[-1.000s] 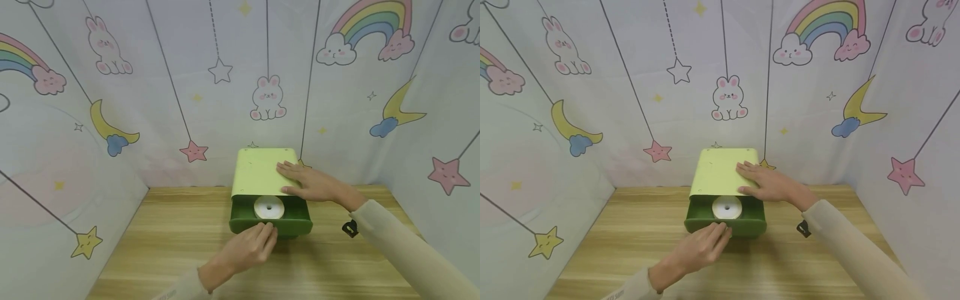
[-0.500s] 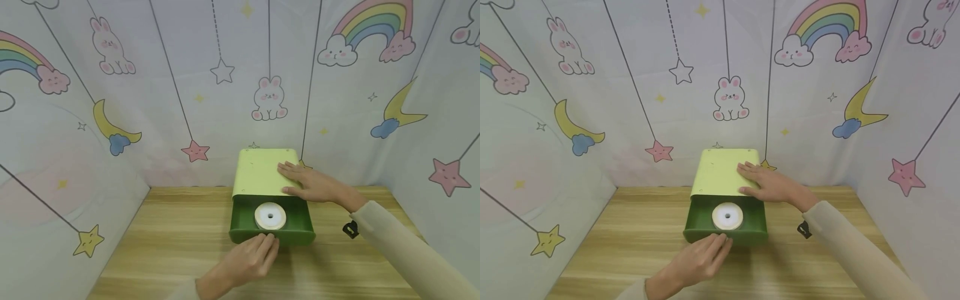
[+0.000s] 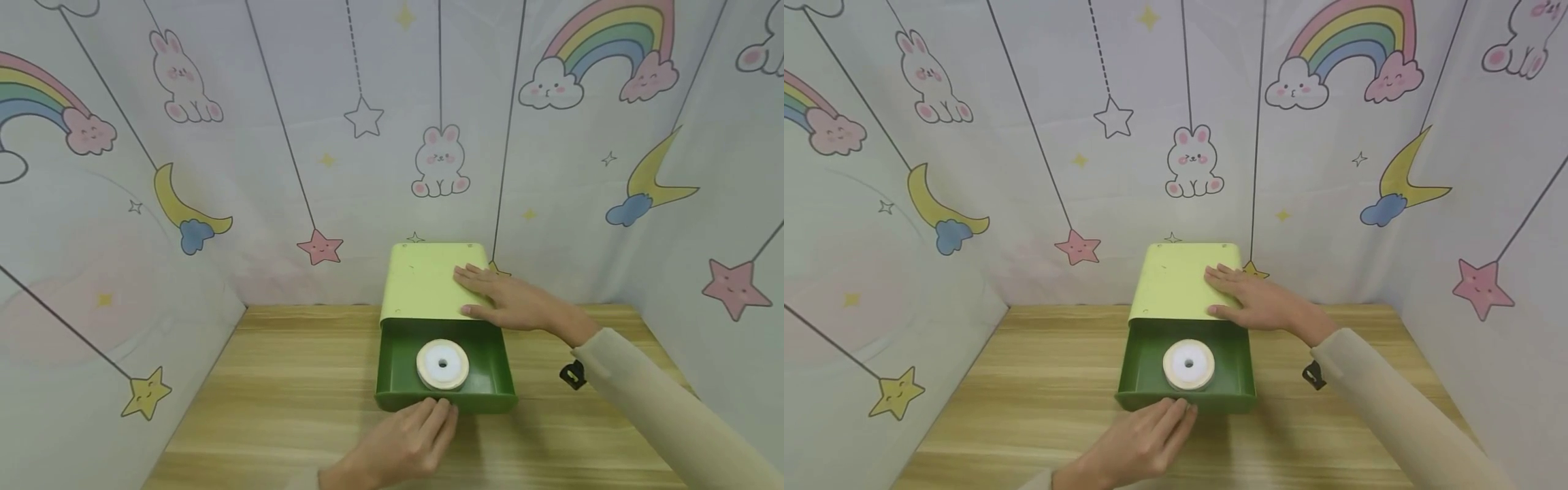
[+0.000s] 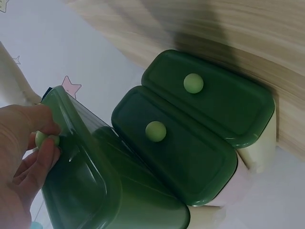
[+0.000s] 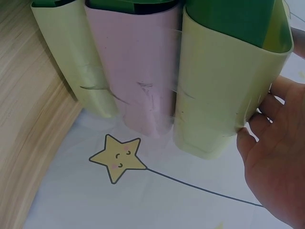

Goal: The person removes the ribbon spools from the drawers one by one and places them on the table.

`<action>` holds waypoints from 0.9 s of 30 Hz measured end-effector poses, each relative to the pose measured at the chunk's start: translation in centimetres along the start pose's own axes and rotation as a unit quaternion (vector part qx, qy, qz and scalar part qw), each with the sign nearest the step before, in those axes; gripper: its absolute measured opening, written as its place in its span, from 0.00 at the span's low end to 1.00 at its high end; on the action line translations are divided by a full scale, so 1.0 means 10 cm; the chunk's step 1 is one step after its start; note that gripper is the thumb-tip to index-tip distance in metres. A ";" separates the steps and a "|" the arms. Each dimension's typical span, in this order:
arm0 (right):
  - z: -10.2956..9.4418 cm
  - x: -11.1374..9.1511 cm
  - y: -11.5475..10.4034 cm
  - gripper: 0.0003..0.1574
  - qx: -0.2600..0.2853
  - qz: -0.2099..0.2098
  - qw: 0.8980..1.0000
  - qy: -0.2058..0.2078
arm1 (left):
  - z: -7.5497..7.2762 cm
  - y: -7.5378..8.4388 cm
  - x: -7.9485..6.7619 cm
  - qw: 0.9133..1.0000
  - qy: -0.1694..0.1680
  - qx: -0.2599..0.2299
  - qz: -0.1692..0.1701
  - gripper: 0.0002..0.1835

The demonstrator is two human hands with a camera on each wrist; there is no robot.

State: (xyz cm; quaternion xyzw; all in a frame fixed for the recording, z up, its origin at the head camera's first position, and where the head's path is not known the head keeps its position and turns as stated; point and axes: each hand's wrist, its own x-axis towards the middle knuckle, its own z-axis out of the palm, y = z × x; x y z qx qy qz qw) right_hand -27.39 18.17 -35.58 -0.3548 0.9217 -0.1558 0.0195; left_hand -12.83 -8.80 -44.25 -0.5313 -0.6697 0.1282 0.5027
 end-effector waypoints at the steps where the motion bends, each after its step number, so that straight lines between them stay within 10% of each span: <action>1: 0.00 0.00 0.00 0.48 0.001 -0.001 1.000 0.000 | 0.00 0.01 0.00 1.000 -0.003 -0.003 0.000 0.16; 13: 0.00 0.01 0.02 0.48 0.004 0.001 1.000 -0.001 | -0.20 -0.11 0.16 1.000 0.023 -0.015 -0.004 0.21; 19: 0.01 0.01 0.03 0.48 0.005 0.003 1.000 -0.001 | -0.05 0.00 0.03 0.999 0.010 -0.028 -0.011 0.20; 27: 0.00 0.01 0.05 0.48 0.004 -0.002 1.000 0.002 | -0.06 0.01 0.01 0.991 0.012 -0.107 -0.078 0.18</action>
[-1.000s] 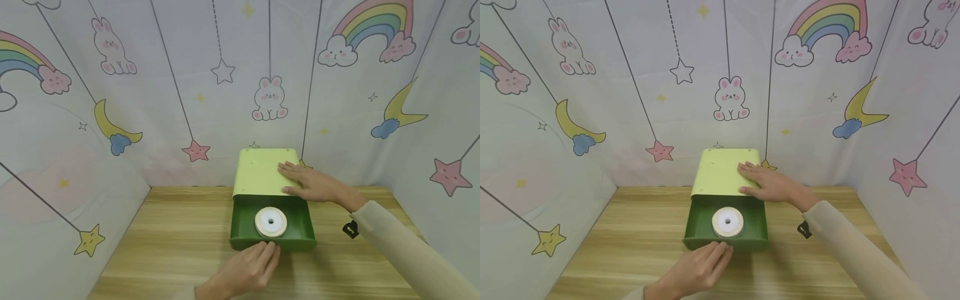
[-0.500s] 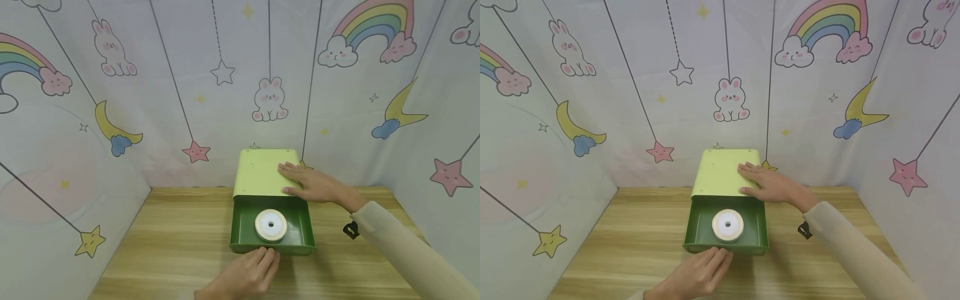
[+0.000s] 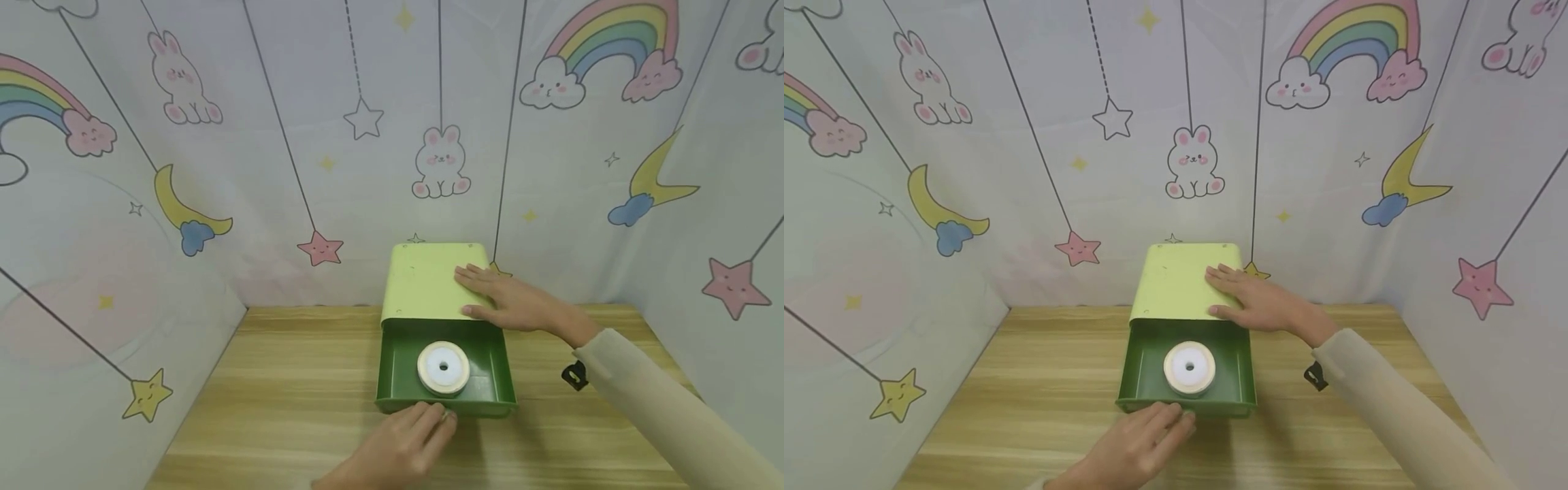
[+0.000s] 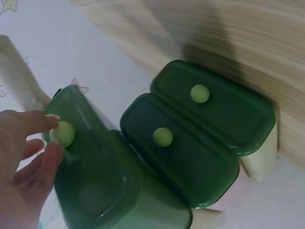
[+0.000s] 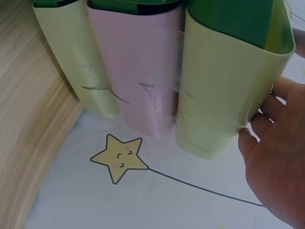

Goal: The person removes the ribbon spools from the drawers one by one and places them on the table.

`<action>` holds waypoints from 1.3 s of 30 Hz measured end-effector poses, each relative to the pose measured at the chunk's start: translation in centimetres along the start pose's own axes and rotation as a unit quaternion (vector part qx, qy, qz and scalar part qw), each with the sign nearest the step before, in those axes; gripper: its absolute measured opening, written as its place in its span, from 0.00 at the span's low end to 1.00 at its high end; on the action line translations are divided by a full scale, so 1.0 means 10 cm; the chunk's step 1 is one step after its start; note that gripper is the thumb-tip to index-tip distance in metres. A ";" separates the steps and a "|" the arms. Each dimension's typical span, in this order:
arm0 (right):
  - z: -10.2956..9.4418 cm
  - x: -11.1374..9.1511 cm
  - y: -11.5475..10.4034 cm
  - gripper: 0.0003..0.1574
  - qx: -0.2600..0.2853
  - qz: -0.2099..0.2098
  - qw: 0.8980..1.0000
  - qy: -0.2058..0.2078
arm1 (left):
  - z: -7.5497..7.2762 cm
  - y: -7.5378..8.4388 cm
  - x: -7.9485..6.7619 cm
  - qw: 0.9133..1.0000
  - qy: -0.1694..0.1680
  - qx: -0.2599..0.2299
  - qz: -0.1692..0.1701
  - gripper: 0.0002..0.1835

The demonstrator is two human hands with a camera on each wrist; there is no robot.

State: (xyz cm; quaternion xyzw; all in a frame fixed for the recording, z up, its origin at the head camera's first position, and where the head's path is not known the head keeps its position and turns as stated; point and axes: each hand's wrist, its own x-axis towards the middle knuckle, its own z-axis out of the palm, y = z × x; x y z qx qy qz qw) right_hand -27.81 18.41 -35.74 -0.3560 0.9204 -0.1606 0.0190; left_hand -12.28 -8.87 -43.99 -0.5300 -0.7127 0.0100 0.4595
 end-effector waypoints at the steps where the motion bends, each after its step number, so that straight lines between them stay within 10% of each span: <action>1: 0.00 0.00 0.00 0.48 -0.001 0.000 1.000 0.001 | -0.02 -0.01 0.02 1.000 0.006 -0.010 -0.009 0.18; 13: 0.01 -0.01 0.01 0.49 0.004 0.002 1.000 0.001 | -0.31 -0.31 0.33 0.998 0.042 -0.035 -0.028 0.13; 19: 0.02 -0.01 0.00 0.48 0.002 0.000 1.000 0.000 | -0.39 -0.50 0.42 0.998 0.003 -0.048 -0.046 0.02; 25: 0.02 -0.01 0.00 0.48 0.002 -0.003 1.000 0.004 | -0.43 -0.73 0.48 0.993 -0.067 -0.084 -0.057 0.17; 31: 0.01 -0.01 0.00 0.49 0.006 0.001 1.000 -0.001 | -0.39 -0.97 0.52 0.976 -0.153 -0.141 -0.065 0.25; 39: 0.01 -0.01 -0.01 0.49 0.012 0.006 1.000 -0.003 | -0.36 -1.16 0.66 0.930 -0.293 -0.207 -0.084 0.27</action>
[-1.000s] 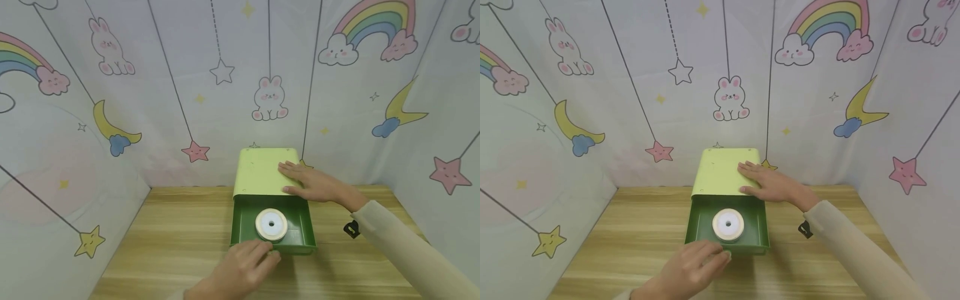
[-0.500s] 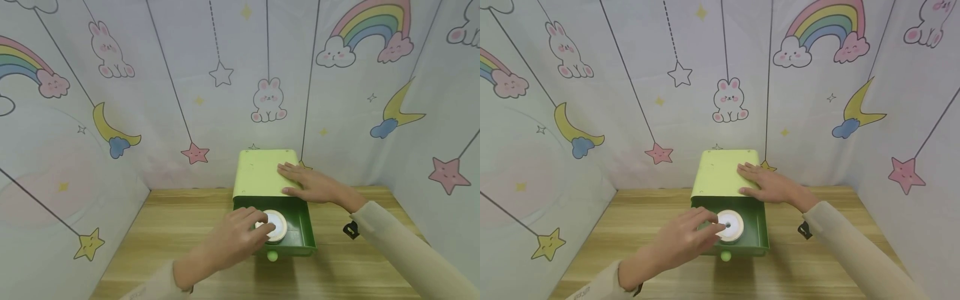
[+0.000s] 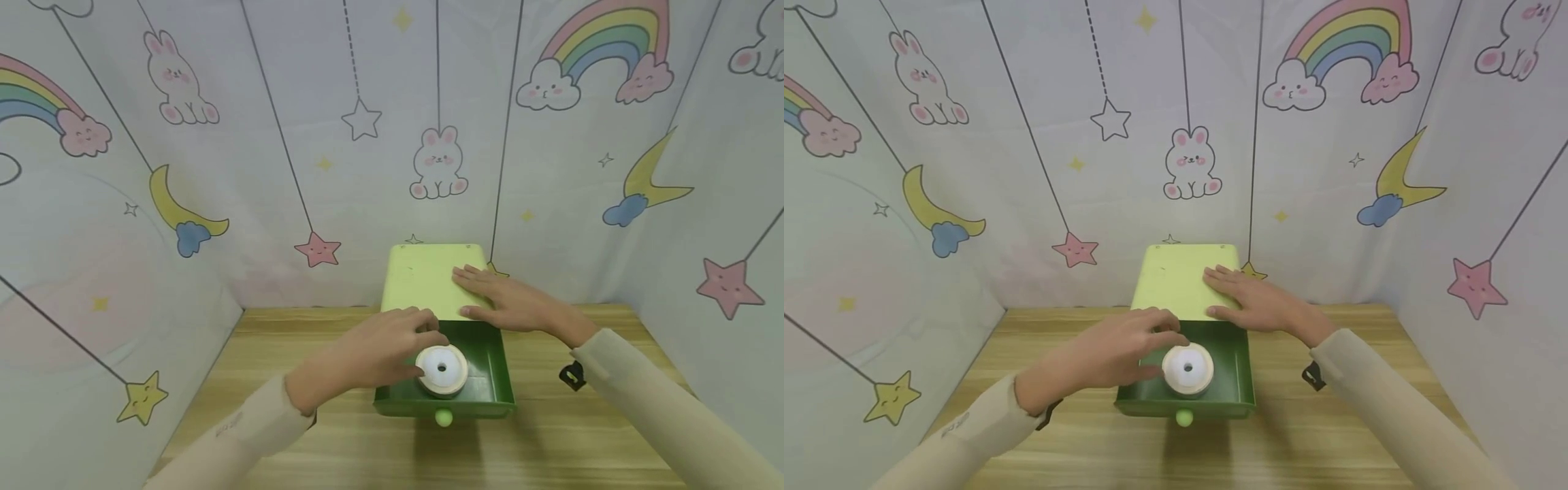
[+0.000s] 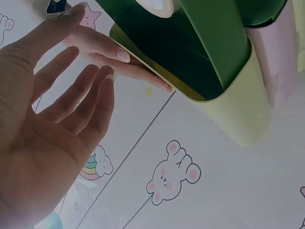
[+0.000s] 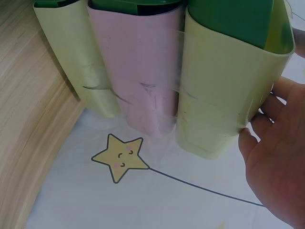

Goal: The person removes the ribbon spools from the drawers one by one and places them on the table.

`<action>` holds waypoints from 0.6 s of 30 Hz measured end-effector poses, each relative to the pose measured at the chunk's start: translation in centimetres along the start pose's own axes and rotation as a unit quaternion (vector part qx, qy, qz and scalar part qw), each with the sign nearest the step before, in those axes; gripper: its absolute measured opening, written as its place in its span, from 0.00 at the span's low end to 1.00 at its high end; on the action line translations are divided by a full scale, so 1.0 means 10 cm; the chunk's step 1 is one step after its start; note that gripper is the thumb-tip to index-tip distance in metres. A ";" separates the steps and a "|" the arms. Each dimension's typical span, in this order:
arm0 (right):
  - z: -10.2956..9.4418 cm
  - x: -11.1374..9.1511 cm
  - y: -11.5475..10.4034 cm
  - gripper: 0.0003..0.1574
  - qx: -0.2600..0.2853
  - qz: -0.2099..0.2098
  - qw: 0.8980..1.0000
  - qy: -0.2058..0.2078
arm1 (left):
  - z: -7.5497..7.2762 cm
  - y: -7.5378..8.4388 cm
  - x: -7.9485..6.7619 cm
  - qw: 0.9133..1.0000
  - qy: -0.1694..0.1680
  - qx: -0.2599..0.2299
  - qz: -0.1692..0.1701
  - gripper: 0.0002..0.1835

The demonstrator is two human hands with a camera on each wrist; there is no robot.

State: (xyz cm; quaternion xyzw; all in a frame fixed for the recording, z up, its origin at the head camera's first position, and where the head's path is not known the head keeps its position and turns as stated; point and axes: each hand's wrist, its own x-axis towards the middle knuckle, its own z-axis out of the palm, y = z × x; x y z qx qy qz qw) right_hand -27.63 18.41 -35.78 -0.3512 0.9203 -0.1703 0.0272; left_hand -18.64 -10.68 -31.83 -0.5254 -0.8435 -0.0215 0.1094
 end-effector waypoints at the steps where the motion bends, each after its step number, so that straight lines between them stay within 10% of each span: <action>1: 0.00 0.00 0.00 0.49 0.000 0.000 1.000 -0.001 | 0.00 0.00 0.02 1.000 -0.012 -0.002 0.000 0.28; 18: 0.01 -0.01 -0.02 0.48 -0.008 0.002 1.000 -0.003 | 0.12 0.01 0.35 0.982 -0.185 -0.008 -0.033 0.32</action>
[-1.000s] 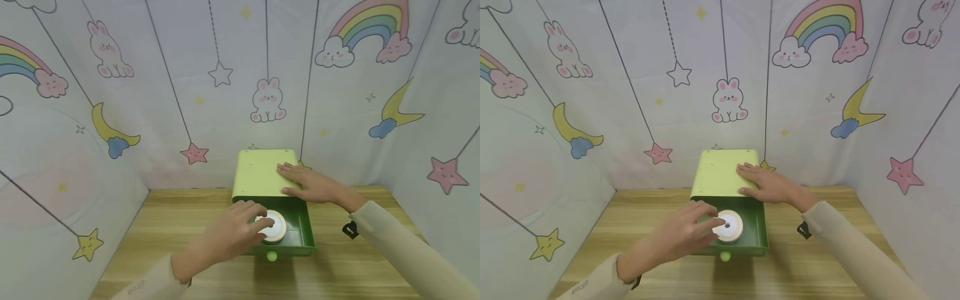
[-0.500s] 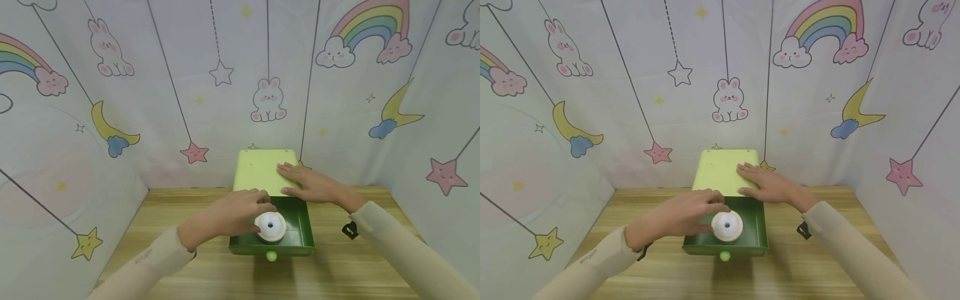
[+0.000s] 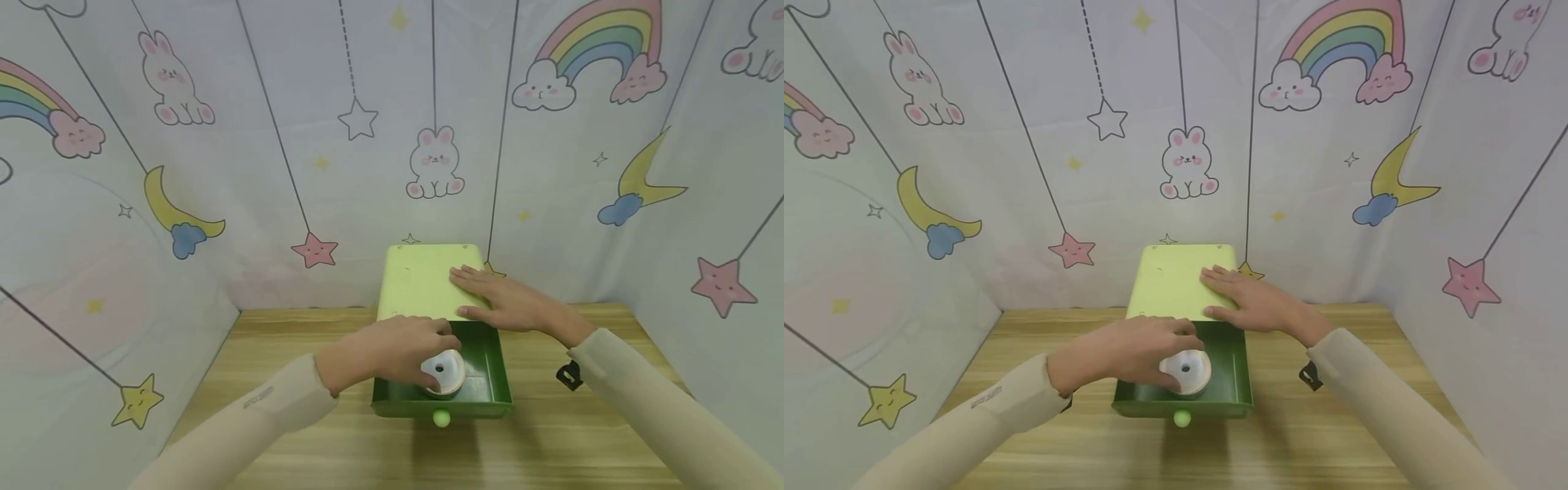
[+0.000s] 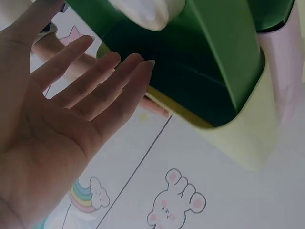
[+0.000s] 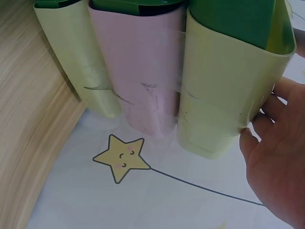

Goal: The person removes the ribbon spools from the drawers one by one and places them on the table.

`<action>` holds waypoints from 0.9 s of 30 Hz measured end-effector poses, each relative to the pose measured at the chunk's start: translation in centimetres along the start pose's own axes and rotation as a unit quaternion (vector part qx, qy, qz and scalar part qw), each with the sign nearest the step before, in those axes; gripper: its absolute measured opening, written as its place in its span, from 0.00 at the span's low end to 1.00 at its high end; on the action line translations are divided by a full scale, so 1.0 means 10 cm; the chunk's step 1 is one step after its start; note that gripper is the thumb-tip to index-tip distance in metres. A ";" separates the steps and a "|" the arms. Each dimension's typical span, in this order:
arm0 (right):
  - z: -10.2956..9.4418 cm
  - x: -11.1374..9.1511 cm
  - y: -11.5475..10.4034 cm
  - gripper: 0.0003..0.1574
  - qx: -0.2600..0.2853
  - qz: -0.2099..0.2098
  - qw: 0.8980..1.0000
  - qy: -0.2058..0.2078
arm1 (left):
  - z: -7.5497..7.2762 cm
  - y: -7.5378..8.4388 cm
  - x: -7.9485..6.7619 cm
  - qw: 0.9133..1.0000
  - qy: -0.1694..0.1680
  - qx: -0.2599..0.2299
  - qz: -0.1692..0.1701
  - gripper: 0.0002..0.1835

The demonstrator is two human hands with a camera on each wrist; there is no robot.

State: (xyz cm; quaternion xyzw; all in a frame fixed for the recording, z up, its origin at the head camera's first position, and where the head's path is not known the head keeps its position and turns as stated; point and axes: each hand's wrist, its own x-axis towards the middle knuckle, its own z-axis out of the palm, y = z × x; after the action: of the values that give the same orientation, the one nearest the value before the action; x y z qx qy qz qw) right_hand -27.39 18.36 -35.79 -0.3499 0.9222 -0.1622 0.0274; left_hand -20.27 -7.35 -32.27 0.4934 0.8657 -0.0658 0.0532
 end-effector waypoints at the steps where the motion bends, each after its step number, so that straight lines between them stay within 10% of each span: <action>1: 0.00 0.00 0.00 0.48 0.000 0.000 1.000 0.000 | 0.02 0.00 0.02 1.000 -0.003 0.004 0.003 0.32; 27: 0.01 0.01 0.05 0.48 0.005 -0.004 1.000 0.008 | 0.22 0.02 0.26 0.998 -0.059 -0.005 -0.015 0.43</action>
State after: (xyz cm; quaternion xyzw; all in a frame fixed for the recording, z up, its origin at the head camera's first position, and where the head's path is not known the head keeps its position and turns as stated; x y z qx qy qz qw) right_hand -27.75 18.61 -36.01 -0.3523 0.9201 -0.1700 0.0215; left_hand -21.39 -5.42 -34.88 0.4757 0.8684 -0.0915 0.1060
